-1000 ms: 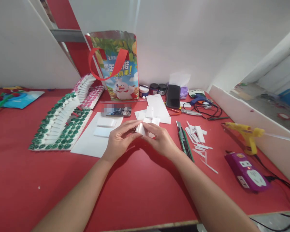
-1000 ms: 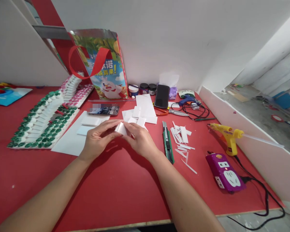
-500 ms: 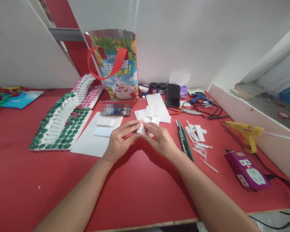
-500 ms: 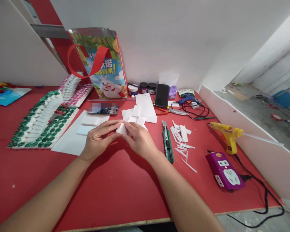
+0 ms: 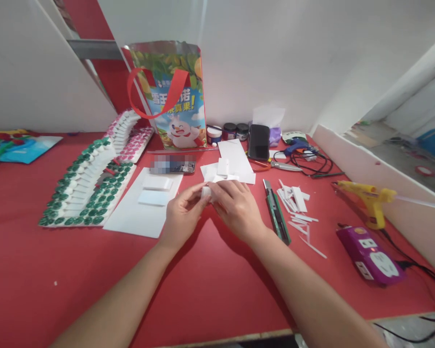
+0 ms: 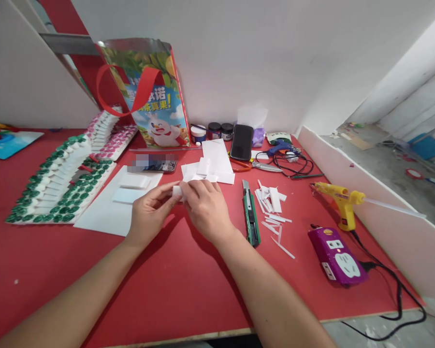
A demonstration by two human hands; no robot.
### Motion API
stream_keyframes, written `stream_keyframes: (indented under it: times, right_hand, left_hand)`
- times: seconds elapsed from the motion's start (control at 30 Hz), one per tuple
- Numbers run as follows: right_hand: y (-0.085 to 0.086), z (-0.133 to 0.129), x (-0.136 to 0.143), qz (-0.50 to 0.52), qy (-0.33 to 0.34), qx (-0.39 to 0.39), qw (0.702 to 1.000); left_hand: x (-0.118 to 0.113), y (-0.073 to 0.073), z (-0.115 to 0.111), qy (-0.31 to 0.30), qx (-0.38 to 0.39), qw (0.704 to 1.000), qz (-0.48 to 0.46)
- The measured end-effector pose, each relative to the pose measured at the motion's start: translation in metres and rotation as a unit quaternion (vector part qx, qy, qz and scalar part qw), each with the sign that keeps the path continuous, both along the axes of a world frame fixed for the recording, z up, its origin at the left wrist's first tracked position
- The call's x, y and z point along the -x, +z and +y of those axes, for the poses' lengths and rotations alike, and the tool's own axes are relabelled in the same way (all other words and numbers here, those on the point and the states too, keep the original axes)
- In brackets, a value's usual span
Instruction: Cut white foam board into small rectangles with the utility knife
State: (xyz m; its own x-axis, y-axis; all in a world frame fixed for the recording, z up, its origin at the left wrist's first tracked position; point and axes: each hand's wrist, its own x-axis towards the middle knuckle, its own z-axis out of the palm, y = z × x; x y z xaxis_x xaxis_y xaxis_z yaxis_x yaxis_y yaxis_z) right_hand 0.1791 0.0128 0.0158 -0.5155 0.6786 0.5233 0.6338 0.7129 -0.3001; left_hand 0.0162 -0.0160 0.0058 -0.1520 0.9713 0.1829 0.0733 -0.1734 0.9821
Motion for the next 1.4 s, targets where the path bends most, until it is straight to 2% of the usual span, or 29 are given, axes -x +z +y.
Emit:
stream_keyframes:
  times: [0.1,0.17,0.23,0.3,0.33,0.4,0.57,0.77,0.93,1.07,1.23,1.4]
  right_hand:
    - [0.005,0.0,-0.003,0.08,0.009,0.032,0.996]
    - [0.008,0.002,-0.006,0.185,0.001,0.103,0.977]
    - [0.011,0.005,-0.009,0.29,-0.013,0.217,0.932]
    - [0.013,0.008,-0.011,0.361,-0.005,0.329,0.873]
    - [0.014,0.008,-0.01,0.383,0.003,0.366,0.848]
    - [0.015,0.008,-0.008,0.405,0.015,0.39,0.827]
    - [0.014,0.004,-0.003,0.403,-0.001,0.371,0.837]
    - [0.007,0.006,-0.003,0.432,0.025,0.393,0.811]
    - [0.004,0.007,-0.004,0.421,0.05,0.384,0.82]
    - [0.004,0.007,-0.004,0.41,0.056,0.385,0.825]
    - [0.004,0.009,-0.003,0.427,0.04,0.399,0.81]
    - [0.008,0.009,-0.004,0.441,0.0,0.423,0.791]
  left_hand:
    - [0.002,-0.001,0.004,0.015,0.015,0.997,-0.068]
    - [0.004,0.0,0.008,0.03,0.02,0.992,-0.117]
    - [0.006,0.001,0.01,0.027,0.023,0.986,-0.162]
    - [0.007,0.002,0.011,0.017,0.026,0.98,-0.195]
    - [0.006,0.002,0.011,0.013,0.028,0.978,-0.206]
    - [0.005,0.002,0.011,0.009,0.034,0.975,-0.219]
    - [0.004,0.0,0.011,0.005,0.048,0.971,-0.233]
    - [0.006,0.0,0.014,0.013,0.085,0.96,-0.266]
    - [0.006,0.004,0.014,0.018,0.101,0.947,-0.303]
    - [0.005,0.005,0.014,0.015,0.092,0.95,-0.297]
    - [0.006,0.004,0.012,0.027,0.055,0.971,-0.23]
    - [0.006,0.009,0.002,0.043,-0.006,0.997,-0.058]
